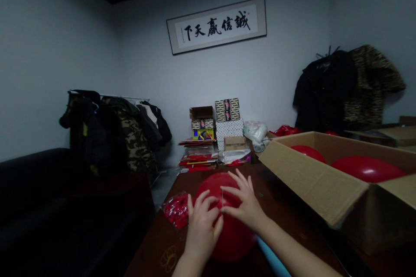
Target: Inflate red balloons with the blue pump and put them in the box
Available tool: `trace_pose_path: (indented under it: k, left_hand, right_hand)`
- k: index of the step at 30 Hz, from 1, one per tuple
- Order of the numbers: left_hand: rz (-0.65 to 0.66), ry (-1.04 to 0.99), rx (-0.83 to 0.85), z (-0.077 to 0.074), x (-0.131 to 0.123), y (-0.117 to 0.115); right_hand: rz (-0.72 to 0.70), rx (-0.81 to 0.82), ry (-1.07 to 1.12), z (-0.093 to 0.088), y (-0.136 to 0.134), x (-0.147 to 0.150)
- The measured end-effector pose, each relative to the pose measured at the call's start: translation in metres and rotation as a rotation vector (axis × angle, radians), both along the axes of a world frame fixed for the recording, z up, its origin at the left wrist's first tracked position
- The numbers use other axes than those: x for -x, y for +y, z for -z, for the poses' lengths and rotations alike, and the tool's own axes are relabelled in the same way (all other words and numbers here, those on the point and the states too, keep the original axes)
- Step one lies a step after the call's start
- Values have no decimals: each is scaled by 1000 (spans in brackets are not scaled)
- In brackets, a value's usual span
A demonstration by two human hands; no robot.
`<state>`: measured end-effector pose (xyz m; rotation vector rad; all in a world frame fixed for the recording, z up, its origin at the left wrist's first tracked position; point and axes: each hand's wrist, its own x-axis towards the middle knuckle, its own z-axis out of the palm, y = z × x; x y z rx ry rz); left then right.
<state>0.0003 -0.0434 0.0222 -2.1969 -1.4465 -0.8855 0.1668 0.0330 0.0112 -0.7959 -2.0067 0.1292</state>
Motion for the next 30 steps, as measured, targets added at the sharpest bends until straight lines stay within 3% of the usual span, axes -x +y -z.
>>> trace_pose_path:
  k: [6, 14, 19, 30]
  left_hand:
    - [111, 46, 115, -8, 9, -1]
    - [138, -68, 213, -9, 9, 0]
    - [120, -153, 216, -10, 9, 3]
    - [248, -394, 284, -5, 17, 12]
  right_hand:
    - [14, -173, -135, -10, -3, -11]
    - [-56, -274, -311, -19, -20, -6]
    - [-82, -310, -275, -14, -18, -1]
    - [-156, -351, -162, -9, -14, 2]
